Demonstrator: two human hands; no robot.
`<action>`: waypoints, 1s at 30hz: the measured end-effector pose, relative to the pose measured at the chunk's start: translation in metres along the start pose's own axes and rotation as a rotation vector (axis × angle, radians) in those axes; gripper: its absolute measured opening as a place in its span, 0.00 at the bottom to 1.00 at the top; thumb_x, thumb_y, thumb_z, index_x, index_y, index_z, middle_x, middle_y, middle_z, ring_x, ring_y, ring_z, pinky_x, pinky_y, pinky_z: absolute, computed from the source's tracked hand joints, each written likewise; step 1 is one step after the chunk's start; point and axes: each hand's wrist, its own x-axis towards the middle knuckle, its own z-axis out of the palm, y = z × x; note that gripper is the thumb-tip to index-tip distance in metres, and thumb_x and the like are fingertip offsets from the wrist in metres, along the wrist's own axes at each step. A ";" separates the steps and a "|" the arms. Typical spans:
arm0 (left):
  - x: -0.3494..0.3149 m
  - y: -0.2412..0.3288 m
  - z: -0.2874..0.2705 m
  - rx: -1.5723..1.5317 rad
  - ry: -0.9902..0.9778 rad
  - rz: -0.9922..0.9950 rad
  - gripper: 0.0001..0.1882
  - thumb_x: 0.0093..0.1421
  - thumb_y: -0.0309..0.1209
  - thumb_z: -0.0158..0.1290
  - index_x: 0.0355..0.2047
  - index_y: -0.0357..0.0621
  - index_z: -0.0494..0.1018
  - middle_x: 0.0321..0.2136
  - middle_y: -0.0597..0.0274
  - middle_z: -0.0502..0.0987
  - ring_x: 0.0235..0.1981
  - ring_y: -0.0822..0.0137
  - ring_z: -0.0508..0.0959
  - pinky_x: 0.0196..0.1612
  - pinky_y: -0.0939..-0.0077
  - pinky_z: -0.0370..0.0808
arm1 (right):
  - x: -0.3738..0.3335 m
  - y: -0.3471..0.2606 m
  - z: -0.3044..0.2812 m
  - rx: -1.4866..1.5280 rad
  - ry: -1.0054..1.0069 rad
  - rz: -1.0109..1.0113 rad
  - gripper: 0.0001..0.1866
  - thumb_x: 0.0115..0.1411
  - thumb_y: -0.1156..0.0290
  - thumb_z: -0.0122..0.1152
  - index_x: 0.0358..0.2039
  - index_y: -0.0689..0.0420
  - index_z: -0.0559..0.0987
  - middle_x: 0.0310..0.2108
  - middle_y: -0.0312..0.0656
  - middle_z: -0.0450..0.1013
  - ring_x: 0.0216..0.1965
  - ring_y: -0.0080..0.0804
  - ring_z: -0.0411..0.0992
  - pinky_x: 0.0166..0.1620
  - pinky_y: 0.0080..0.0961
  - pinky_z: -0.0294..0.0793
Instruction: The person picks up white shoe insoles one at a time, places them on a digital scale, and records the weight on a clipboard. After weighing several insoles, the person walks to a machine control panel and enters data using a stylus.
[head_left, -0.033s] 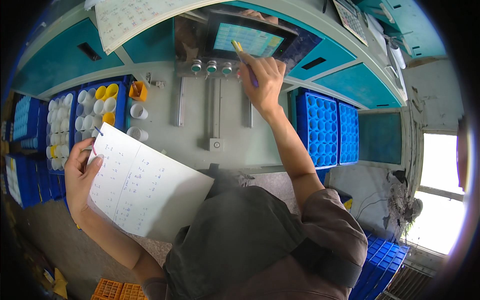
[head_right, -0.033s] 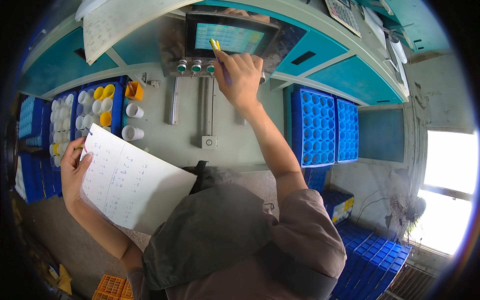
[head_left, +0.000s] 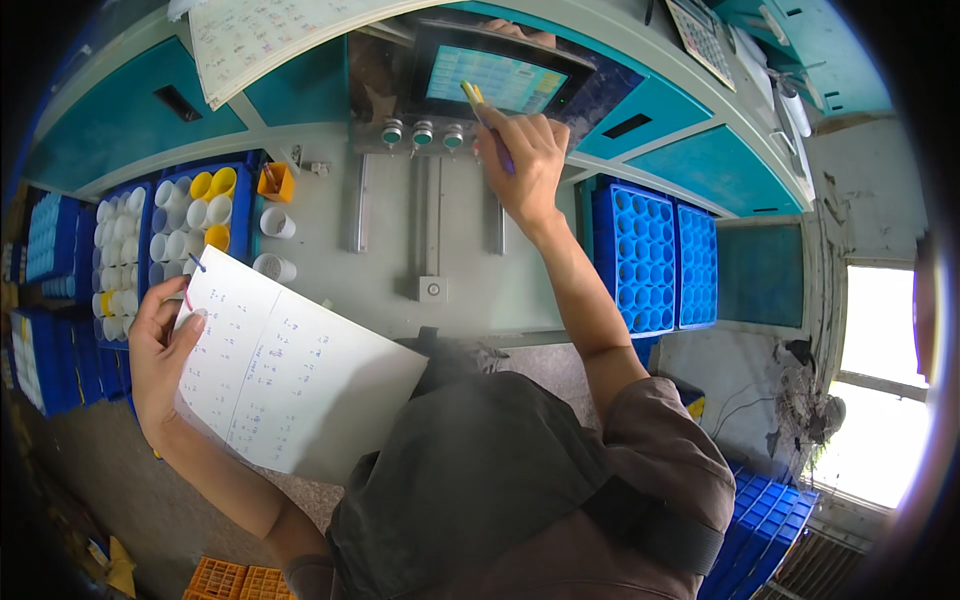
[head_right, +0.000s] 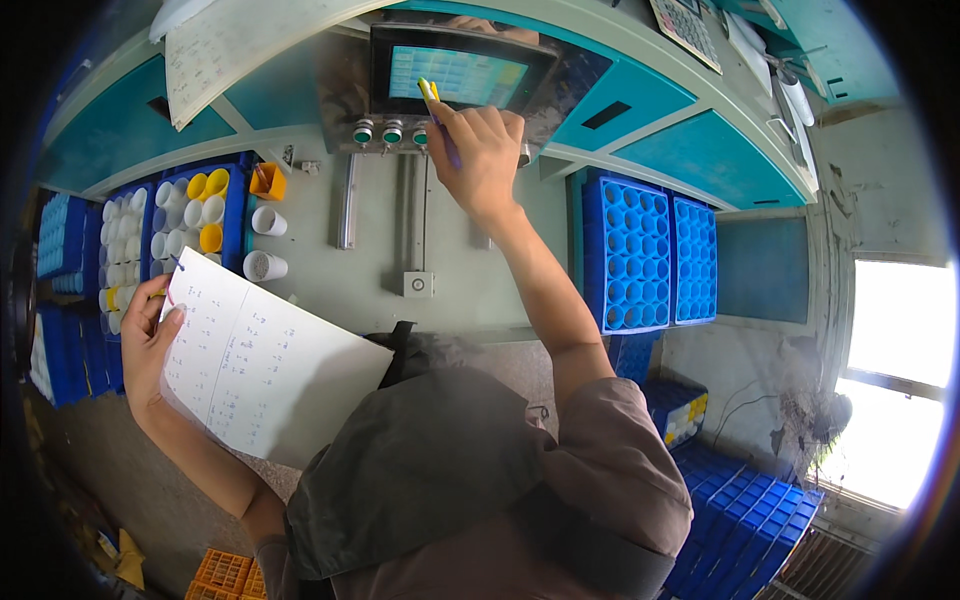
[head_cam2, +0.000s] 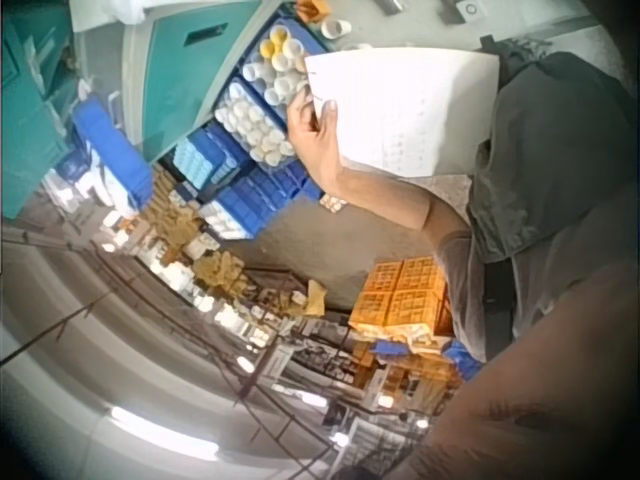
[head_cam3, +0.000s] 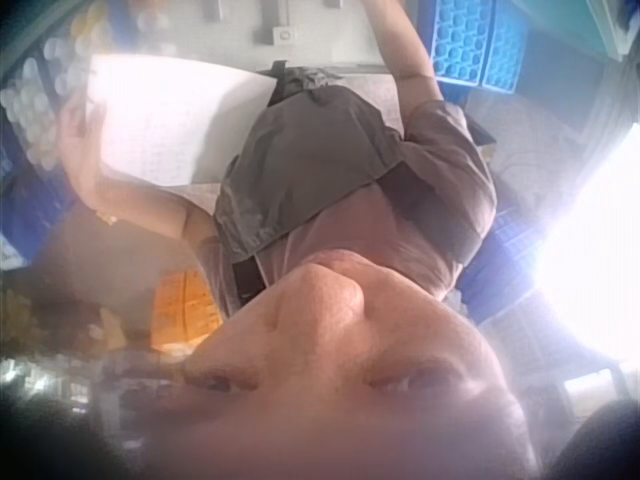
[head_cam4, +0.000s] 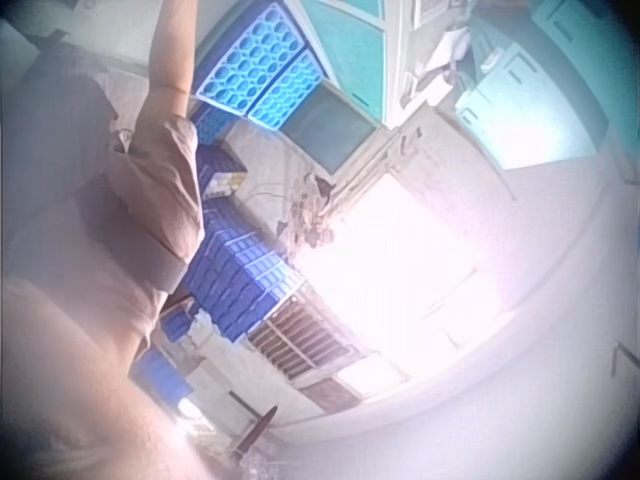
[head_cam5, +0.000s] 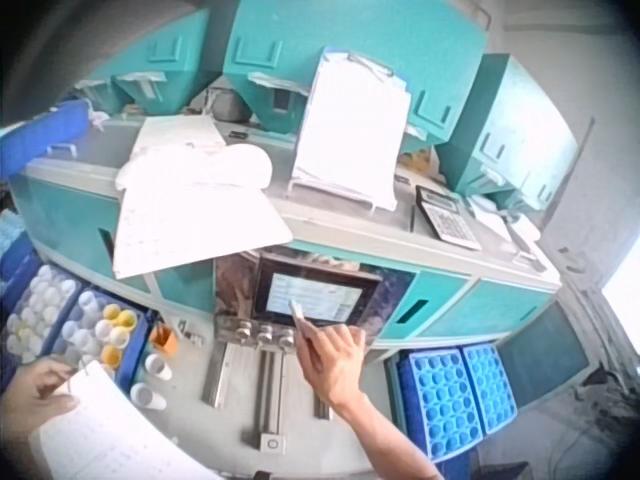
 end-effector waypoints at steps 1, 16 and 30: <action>0.000 0.000 0.000 -0.005 0.001 0.004 0.23 0.64 0.23 0.59 0.59 0.33 0.70 0.42 0.52 0.85 0.39 0.74 0.81 0.43 0.81 0.74 | -0.001 0.000 0.001 -0.012 -0.009 0.007 0.14 0.56 0.74 0.71 0.44 0.54 0.85 0.27 0.34 0.75 0.31 0.31 0.72 0.44 0.32 0.61; 0.000 0.005 0.003 0.039 0.019 -0.004 0.23 0.63 0.23 0.59 0.59 0.34 0.71 0.41 0.53 0.85 0.38 0.74 0.82 0.42 0.81 0.74 | 0.001 0.002 -0.001 -0.063 -0.028 0.018 0.16 0.54 0.73 0.73 0.45 0.54 0.85 0.27 0.34 0.76 0.31 0.31 0.72 0.44 0.33 0.61; 0.000 0.001 0.002 0.007 0.006 0.015 0.23 0.64 0.24 0.59 0.58 0.33 0.71 0.42 0.53 0.85 0.39 0.74 0.81 0.43 0.81 0.73 | 0.003 0.003 -0.015 -0.057 0.032 -0.005 0.14 0.56 0.75 0.71 0.44 0.54 0.86 0.25 0.33 0.74 0.30 0.30 0.71 0.43 0.32 0.60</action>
